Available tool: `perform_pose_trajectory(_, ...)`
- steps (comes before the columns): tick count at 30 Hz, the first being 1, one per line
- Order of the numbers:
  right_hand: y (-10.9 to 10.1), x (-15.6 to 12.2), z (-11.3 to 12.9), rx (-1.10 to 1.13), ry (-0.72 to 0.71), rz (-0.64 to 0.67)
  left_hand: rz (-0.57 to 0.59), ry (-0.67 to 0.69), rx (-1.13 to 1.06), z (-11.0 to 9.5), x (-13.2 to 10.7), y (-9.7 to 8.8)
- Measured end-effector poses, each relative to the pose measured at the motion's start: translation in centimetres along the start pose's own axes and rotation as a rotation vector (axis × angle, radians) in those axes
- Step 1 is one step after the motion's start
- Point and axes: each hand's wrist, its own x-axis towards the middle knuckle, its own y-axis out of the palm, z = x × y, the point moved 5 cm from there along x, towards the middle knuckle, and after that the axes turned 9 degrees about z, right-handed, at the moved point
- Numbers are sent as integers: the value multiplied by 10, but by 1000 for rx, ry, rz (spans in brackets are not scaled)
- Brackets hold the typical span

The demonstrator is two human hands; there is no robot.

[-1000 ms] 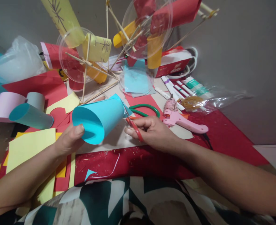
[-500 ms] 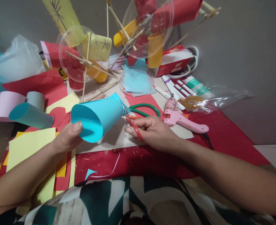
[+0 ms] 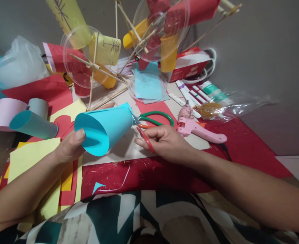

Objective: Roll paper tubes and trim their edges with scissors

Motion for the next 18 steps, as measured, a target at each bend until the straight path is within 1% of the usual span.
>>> perform_pose_trajectory(4, 0, 0, 1, -7, -25, -12, 21, 44, -22, -8, 7, 10)
perform_pose_trajectory(6, 0, 1, 0, -8, -20, -11, 34, 53, -39, -9, 8, 12)
perform_pose_trajectory(8, 1, 1, -1, -11, -10, 0, 52, 72, -27, -8, 6, 8)
perform_pose_trajectory(12, 1, 1, -2, -12, 4, 13, 7, 112, 29, -1, -3, -10)
perform_pose_trajectory(14, 1, 1, -1, -13, 3, 14, -3, 120, 34, 0, -4, -12)
perform_pose_trajectory(16, 1, 1, 0, -17, -7, 10, 7, 129, 25, -5, -1, -6)
perform_pose_trajectory(18, 0, 1, 0, -26, -25, -2, 20, 121, 16, -10, 5, 5)
